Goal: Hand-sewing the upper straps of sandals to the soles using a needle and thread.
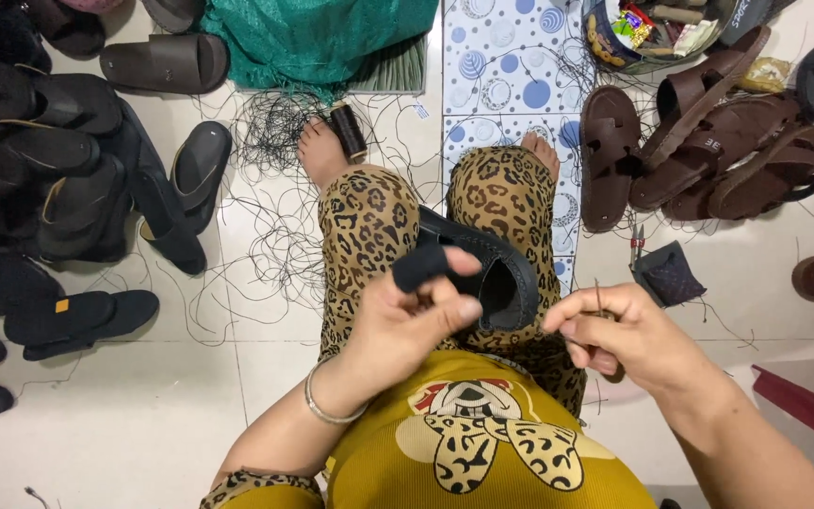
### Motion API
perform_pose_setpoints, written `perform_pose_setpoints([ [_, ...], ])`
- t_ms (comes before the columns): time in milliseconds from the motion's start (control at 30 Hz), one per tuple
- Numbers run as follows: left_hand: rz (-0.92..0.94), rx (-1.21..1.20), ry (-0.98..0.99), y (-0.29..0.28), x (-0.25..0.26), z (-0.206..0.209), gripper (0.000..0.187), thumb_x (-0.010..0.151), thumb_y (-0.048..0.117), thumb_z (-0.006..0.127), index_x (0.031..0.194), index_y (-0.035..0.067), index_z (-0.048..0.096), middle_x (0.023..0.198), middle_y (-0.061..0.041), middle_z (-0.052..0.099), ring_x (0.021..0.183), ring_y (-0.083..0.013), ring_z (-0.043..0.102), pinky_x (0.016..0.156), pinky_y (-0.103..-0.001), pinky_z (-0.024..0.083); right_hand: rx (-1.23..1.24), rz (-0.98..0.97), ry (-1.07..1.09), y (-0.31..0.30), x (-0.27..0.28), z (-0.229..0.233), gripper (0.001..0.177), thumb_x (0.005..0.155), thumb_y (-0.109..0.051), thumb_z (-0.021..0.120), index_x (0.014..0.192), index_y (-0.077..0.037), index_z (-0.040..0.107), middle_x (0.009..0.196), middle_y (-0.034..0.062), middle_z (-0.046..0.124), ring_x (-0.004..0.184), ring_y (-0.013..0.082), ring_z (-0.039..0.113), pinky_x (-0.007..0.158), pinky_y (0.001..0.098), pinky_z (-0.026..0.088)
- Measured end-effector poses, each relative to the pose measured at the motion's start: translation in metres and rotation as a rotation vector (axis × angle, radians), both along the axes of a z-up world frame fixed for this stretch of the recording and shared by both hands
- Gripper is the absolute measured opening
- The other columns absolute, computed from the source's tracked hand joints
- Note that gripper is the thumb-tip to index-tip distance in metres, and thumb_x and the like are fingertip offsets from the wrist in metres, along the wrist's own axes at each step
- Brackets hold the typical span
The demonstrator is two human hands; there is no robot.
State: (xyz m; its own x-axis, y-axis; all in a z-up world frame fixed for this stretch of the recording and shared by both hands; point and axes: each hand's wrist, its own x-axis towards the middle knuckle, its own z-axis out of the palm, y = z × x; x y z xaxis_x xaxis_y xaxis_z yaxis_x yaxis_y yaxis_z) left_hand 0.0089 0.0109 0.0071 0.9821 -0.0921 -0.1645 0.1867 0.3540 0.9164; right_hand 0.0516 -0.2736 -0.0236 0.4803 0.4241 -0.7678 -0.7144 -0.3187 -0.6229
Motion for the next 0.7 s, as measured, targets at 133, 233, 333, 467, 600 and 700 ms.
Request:
perform_pose_setpoints([
  [133, -0.038, -0.320, 0.059, -0.007, -0.008, 0.017, 0.033, 0.093, -0.001, 0.073, 0.125, -0.001, 0.064, 0.071, -0.001, 0.060, 0.062, -0.0060, 0.052, 0.061, -0.020, 0.048, 0.437, -0.201, 0.011, 0.023, -0.008, -0.009, 0.024, 0.089, 0.009, 0.060, 0.105, 0.006, 0.078, 0.053, 0.0128, 0.068, 0.033, 0.0084, 0.044, 0.029, 0.0212, 0.036],
  [233, -0.159, -0.478, 0.073, -0.009, -0.009, 0.024, 0.027, 0.102, 0.002, 0.067, 0.127, 0.002, 0.060, 0.079, 0.002, 0.055, 0.085, -0.0131, 0.056, 0.082, -0.026, 0.051, 0.272, -0.175, -0.045, 0.041, -0.017, 0.009, 0.025, 0.091, 0.004, 0.067, 0.113, 0.001, 0.079, 0.064, 0.0116, 0.076, 0.042, 0.0103, 0.052, 0.034, 0.0214, 0.042],
  [333, -0.180, -0.556, 0.144, -0.012, -0.008, 0.022, 0.023, 0.101, 0.005, 0.067, 0.123, 0.001, 0.063, 0.080, 0.001, 0.057, 0.086, -0.0136, 0.057, 0.081, -0.027, 0.051, 0.064, -0.048, -0.532, 0.066, -0.021, 0.028, 0.020, 0.090, -0.007, 0.071, 0.108, 0.000, 0.077, 0.078, 0.0123, 0.080, 0.056, 0.0119, 0.068, 0.047, 0.0199, 0.058],
  [467, -0.134, -0.506, 0.061, -0.009, -0.001, 0.012, 0.018, 0.108, 0.013, 0.064, 0.125, 0.008, 0.067, 0.072, 0.005, 0.051, 0.057, -0.0071, 0.035, 0.052, -0.019, 0.031, -0.118, 0.152, -1.381, 0.067, -0.022, 0.015, 0.020, 0.093, -0.005, 0.056, 0.084, 0.000, 0.074, 0.065, 0.0088, 0.071, 0.051, 0.0148, 0.065, 0.042, 0.0250, 0.053],
  [600, -0.029, -0.037, 0.102, 0.025, -0.005, -0.008, 0.023, 0.103, 0.031, 0.065, 0.120, 0.016, 0.070, 0.068, 0.011, 0.044, 0.064, -0.0080, 0.041, 0.068, -0.018, 0.041, -1.114, -0.107, -1.415, -0.081, 0.036, -0.052, 0.030, 0.116, -0.002, 0.075, 0.091, -0.002, 0.058, 0.075, 0.0062, 0.054, 0.065, 0.0213, 0.052, 0.057, 0.0377, 0.037],
  [700, -0.644, 0.655, 0.363, 0.054, -0.010, -0.020, 0.033, 0.103, 0.034, 0.066, 0.074, 0.019, 0.058, 0.057, 0.010, 0.046, 0.044, -0.0017, 0.041, 0.041, -0.013, 0.037, -0.727, -0.592, -0.654, -0.198, 0.072, -0.098, 0.033, 0.123, -0.058, 0.042, 0.111, -0.028, 0.050, 0.094, -0.0154, 0.045, 0.079, -0.0026, 0.042, 0.073, 0.0187, 0.038],
])
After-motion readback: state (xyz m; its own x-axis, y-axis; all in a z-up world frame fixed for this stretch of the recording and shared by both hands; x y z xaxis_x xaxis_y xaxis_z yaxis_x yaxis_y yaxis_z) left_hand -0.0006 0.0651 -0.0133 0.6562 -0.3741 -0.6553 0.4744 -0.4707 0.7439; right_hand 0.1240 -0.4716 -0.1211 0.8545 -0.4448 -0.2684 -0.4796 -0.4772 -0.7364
